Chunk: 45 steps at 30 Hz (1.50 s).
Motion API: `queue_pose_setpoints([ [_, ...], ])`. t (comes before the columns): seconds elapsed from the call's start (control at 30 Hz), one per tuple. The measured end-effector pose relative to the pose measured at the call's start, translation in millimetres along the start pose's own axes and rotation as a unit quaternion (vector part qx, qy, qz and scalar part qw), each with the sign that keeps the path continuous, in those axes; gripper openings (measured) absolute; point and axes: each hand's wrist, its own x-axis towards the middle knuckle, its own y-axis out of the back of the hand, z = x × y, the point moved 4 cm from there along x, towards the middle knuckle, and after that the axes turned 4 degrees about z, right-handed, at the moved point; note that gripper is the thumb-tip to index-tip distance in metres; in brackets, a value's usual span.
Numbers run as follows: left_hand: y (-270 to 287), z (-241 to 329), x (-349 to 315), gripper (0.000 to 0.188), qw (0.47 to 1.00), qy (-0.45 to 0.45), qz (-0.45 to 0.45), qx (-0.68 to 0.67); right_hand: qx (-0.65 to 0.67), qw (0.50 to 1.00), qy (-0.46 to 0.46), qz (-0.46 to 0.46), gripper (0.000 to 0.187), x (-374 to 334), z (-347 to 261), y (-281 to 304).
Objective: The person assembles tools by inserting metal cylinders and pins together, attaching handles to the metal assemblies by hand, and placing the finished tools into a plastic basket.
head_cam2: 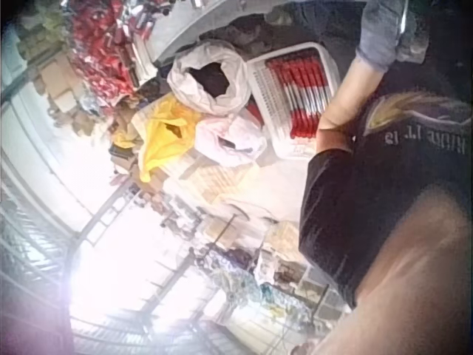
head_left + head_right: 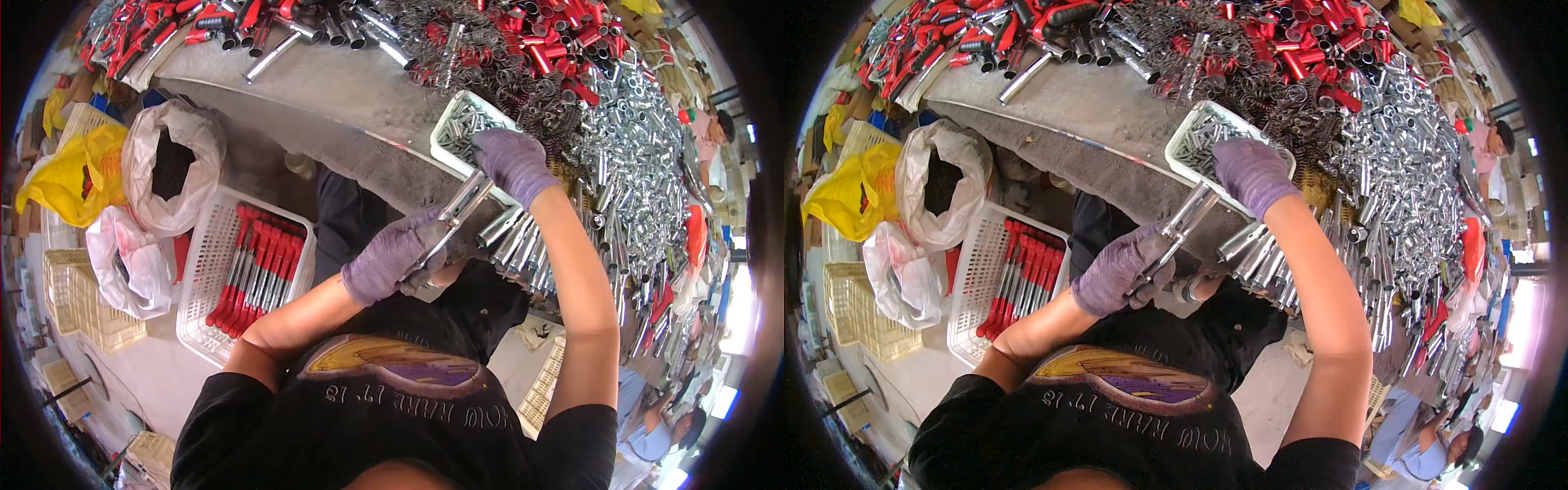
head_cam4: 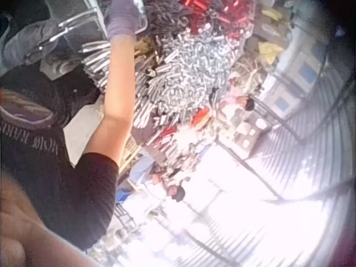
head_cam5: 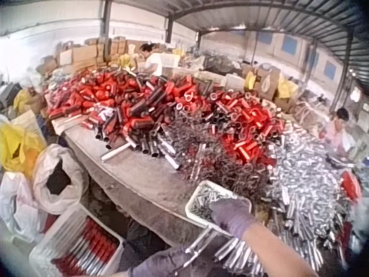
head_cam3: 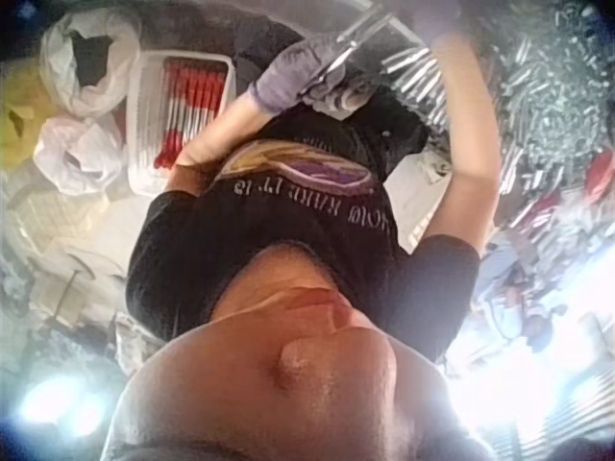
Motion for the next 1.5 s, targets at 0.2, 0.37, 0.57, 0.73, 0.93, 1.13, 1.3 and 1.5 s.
queue_pose_setpoints([
  [0.2,15,-3,1,0.052,0.999,-0.009,0.013,-0.029,0.056,0.998,0.022,-0.013,0.019,5,2,3],
  [0.37,15,4,0,0.055,1.000,0.000,0.030,-0.007,0.058,0.988,0.077,0.123,0.023,-9,12,10],
  [0.57,19,1,1,0.058,0.999,0.004,0.046,0.028,0.295,0.924,0.058,0.237,0.023,-84,-18,58],
  [0.73,15,-3,4,0.055,0.999,-0.007,0.046,0.028,0.425,0.886,0.022,0.186,0.021,-110,-36,43],
  [0.93,10,-2,1,0.046,1.000,-0.003,0.027,0.005,0.170,0.945,0.092,0.264,0.016,-113,-58,37],
  [1.13,3,-9,0,0.047,0.994,-0.047,0.053,0.080,0.044,0.950,0.097,0.293,0.033,-128,-76,26],
  [1.3,5,-19,-3,0.047,0.988,-0.079,0.076,0.108,0.115,0.954,0.082,0.266,0.022,-129,-71,20],
  [1.5,0,-26,2,0.045,0.996,-0.047,0.053,0.059,0.064,0.951,0.058,0.296,0.040,-128,-71,-5],
])
